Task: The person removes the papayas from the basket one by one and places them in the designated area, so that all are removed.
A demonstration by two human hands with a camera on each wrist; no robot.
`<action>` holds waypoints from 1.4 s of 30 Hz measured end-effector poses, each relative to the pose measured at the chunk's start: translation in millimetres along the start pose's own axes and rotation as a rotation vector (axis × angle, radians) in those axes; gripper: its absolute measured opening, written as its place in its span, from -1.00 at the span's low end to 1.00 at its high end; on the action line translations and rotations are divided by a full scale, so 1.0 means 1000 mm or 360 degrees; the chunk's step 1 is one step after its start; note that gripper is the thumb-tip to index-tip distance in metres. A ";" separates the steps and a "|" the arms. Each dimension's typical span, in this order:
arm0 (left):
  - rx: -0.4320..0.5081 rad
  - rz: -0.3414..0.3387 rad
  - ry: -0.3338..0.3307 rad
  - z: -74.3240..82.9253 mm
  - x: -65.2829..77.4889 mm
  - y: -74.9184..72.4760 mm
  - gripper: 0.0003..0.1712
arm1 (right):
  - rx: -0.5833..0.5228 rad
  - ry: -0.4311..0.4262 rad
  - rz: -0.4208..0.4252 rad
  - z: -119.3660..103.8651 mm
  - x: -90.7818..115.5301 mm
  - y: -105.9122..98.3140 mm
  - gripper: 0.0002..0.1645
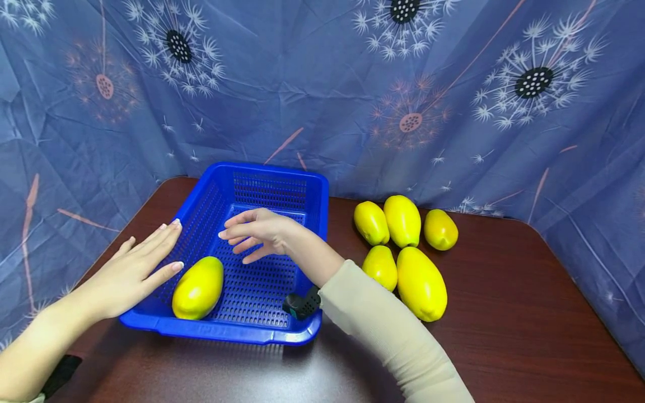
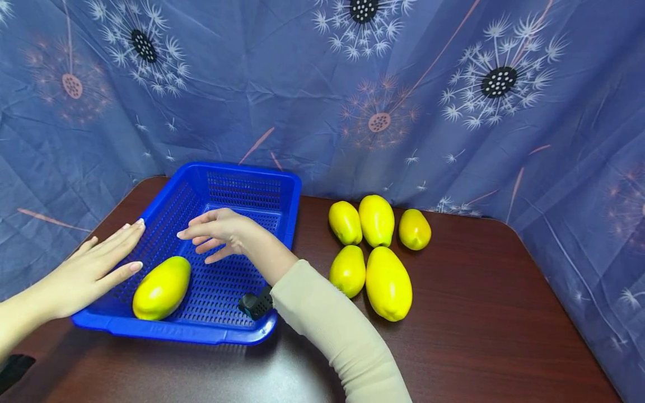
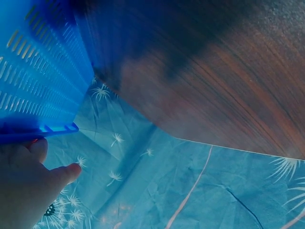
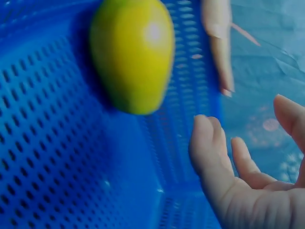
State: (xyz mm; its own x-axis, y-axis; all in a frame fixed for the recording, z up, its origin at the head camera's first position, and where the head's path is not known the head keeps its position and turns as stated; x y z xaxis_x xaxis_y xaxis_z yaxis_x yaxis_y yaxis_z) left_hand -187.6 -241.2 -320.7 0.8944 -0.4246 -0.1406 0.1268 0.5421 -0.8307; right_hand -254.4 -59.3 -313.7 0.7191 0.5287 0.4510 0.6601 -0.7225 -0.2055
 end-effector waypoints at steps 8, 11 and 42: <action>-0.0002 -0.0008 -0.0004 -0.001 -0.001 0.001 -0.23 | 0.0059 0.0221 0.0056 0.018 -0.013 0.029 -0.47; 0.0012 -0.0006 -0.0002 -0.001 0.000 0.000 -0.23 | 0.0070 0.0286 0.0078 0.022 -0.015 0.033 -0.43; 0.0006 -0.0001 0.0025 -0.004 -0.001 0.002 -0.24 | 0.0524 0.0267 -0.0216 0.033 -0.031 0.065 -0.51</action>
Point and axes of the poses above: each hand's wrist, its own x-axis away from the middle knuckle, its own y-axis out of the palm, z = x × y, the point moved 7 cm from there along -x, towards the middle knuckle, and after that the axes turned 14 degrees about x, right-handed, at the moved point
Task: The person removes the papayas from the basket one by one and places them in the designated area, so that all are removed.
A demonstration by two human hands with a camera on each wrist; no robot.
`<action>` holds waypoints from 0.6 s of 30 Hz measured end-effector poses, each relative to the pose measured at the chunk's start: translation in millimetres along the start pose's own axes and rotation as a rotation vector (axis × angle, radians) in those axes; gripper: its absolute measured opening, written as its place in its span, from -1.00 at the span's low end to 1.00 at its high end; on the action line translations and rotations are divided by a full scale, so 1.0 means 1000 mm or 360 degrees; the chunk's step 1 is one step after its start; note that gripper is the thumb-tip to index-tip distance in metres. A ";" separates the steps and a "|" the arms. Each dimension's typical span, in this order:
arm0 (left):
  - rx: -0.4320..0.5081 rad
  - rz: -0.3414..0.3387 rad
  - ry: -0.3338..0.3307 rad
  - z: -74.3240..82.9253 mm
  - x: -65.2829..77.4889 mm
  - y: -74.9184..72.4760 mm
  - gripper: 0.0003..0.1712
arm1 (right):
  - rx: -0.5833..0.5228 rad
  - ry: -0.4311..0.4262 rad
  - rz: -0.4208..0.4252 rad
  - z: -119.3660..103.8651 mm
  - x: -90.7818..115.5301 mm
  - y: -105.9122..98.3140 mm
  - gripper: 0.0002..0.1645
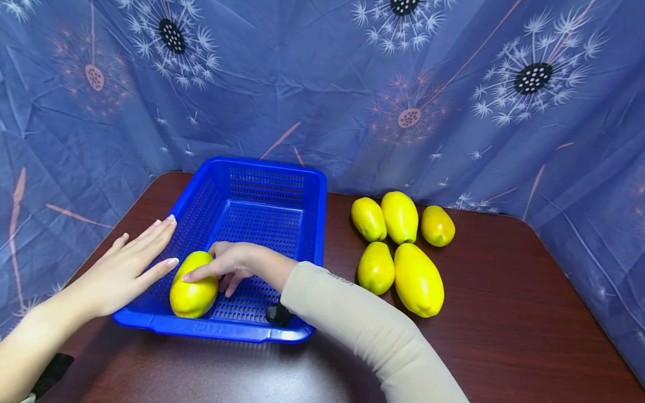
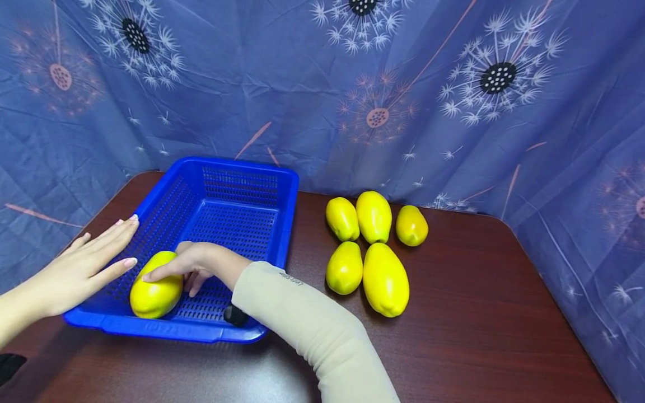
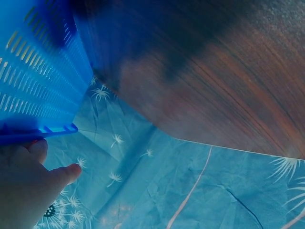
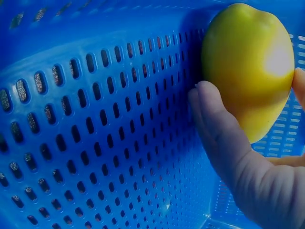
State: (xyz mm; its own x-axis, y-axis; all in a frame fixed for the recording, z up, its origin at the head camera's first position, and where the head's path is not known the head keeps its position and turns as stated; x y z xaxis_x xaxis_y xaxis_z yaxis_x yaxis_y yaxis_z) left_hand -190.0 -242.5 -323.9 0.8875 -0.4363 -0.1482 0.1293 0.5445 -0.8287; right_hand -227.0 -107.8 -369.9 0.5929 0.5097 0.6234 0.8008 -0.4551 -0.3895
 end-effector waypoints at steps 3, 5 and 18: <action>-0.0005 0.0003 0.0009 0.000 0.000 0.000 -0.24 | -0.0023 -0.0034 0.0005 -0.003 0.001 -0.001 -0.43; -0.0004 0.0001 0.0007 0.000 0.000 -0.001 -0.24 | -0.0044 -0.0065 0.0007 -0.005 0.001 -0.001 -0.39; 0.0001 0.0005 0.0022 0.000 0.001 0.000 -0.24 | -0.0136 -0.0156 0.0004 -0.012 0.004 -0.002 -0.36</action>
Point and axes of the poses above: each hand's wrist, its own x-axis away from the middle knuckle, its own y-axis out of the palm, z = x × y, the point moved 7 cm from there along -x, towards the middle knuckle, and after that the axes turned 14 degrees about x, right-handed, at the moved point
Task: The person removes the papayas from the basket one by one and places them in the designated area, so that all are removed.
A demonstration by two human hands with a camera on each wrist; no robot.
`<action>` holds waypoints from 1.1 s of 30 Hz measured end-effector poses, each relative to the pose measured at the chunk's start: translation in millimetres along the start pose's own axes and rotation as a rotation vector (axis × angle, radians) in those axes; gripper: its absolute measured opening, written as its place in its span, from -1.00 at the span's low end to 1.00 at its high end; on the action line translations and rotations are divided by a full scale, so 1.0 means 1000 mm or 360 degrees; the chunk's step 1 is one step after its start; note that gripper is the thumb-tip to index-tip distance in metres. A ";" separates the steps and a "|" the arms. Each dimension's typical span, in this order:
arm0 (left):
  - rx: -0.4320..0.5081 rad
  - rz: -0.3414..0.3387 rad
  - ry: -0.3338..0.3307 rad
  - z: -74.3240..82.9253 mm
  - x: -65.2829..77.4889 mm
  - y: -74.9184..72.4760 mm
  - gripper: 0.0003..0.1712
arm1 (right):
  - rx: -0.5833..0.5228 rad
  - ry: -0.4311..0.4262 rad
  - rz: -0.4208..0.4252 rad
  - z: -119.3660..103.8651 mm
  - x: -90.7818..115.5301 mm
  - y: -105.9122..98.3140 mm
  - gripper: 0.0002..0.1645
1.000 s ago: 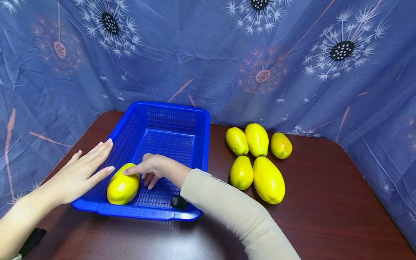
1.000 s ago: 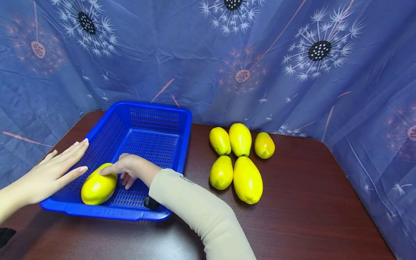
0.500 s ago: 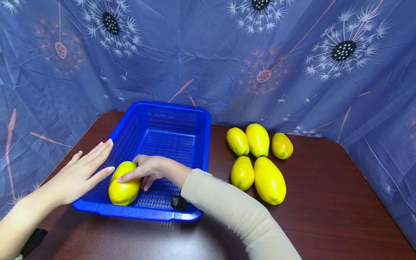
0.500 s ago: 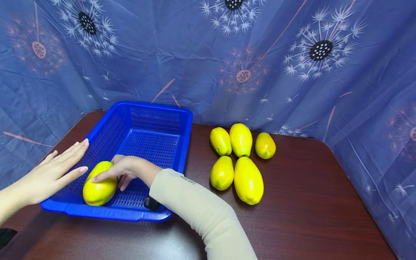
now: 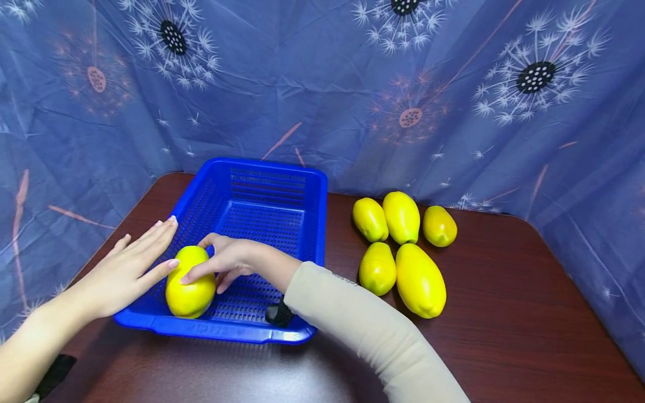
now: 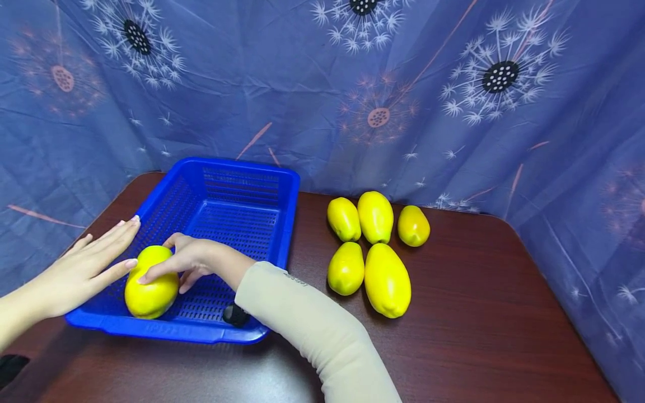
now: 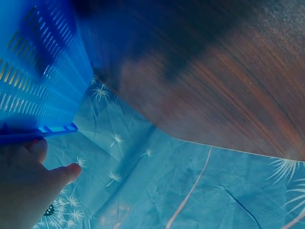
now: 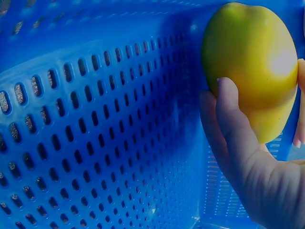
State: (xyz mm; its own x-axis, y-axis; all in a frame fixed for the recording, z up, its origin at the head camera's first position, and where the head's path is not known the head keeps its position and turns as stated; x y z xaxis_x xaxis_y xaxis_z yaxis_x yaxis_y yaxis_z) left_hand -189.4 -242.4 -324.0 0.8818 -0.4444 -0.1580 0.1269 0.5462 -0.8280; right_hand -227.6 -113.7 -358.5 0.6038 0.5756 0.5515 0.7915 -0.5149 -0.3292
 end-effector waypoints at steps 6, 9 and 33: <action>-0.0010 0.0003 0.0001 0.001 0.000 0.001 -0.24 | -0.0005 0.0007 -0.0012 0.003 0.003 -0.006 -0.36; -0.0018 0.0000 -0.0010 0.001 -0.001 0.000 -0.23 | -0.0036 0.0001 -0.0003 0.005 0.005 -0.013 -0.35; -0.0059 -0.0013 -0.0016 0.002 0.000 -0.002 -0.19 | -0.0250 -0.0197 0.0079 -0.016 0.040 -0.061 -0.28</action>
Point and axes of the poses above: each hand's wrist, its own x-axis away from the middle knuckle, its own y-axis out of the palm, z = x × y, the point moved 7 cm from there along -x, towards the middle knuckle, and after that the axes turned 14 degrees about x, right-handed, at the moved point
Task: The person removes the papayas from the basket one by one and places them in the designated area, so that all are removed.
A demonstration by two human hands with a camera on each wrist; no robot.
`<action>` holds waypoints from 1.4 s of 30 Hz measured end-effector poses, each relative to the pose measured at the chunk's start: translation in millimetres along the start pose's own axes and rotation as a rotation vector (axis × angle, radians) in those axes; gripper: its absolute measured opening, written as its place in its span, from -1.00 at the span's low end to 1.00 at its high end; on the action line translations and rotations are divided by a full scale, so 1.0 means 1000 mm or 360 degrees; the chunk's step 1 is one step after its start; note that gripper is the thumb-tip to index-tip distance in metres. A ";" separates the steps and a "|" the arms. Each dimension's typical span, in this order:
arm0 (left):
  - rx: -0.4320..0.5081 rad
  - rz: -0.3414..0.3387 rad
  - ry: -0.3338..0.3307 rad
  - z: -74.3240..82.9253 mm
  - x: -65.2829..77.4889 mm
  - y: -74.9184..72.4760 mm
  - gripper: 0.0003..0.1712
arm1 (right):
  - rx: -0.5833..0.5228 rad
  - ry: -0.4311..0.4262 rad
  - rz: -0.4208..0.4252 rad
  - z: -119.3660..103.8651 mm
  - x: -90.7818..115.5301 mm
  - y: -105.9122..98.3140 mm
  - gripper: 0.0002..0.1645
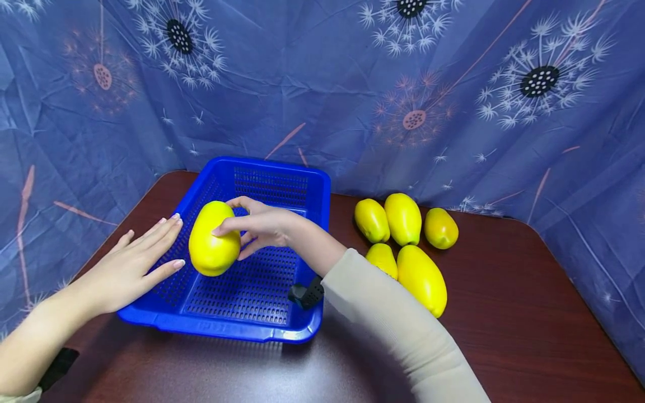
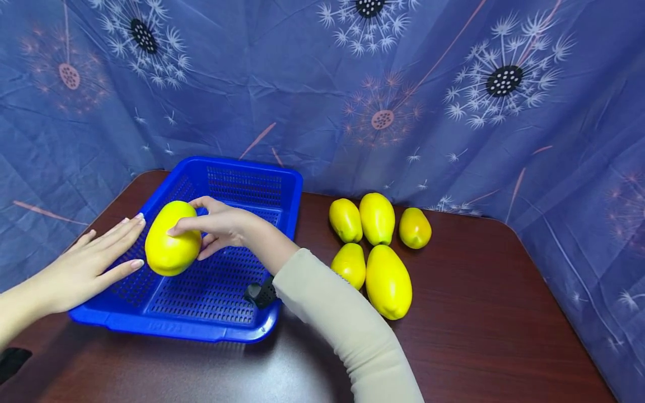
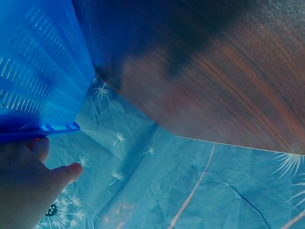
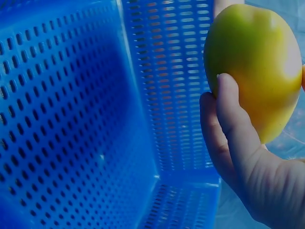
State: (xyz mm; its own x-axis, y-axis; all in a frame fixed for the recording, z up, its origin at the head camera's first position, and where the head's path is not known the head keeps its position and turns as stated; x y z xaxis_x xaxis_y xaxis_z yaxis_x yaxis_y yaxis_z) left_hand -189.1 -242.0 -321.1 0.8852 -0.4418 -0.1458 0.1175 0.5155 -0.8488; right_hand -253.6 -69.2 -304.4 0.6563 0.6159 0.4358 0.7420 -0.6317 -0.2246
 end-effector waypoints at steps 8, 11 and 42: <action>0.0007 -0.0005 -0.0008 0.000 0.001 0.001 -0.19 | -0.0101 -0.0080 0.0081 -0.009 0.016 -0.018 -0.32; 0.0004 -0.0001 -0.0003 0.001 0.000 0.001 -0.20 | -0.0130 -0.0112 0.0096 -0.011 0.023 -0.025 -0.33; 0.0032 0.0028 0.0031 0.003 0.001 0.001 -0.23 | -0.0230 -0.0344 0.0157 -0.015 0.096 -0.086 -0.19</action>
State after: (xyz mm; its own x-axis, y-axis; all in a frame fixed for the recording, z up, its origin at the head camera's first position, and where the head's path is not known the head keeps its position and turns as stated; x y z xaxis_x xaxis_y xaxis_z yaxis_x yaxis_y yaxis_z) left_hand -186.7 -240.4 -320.5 0.8783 -0.4467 -0.1706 0.1112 0.5378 -0.8357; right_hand -256.6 37.1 -230.5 0.7500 0.6243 0.2186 0.6559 -0.7447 -0.1234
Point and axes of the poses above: each hand's wrist, its own x-axis away from the middle knuckle, its own y-axis out of the palm, z = x × y, the point moved 7 cm from there along -x, towards the middle knuckle, and after that the axes turned 14 degrees about x, right-handed, at the moved point
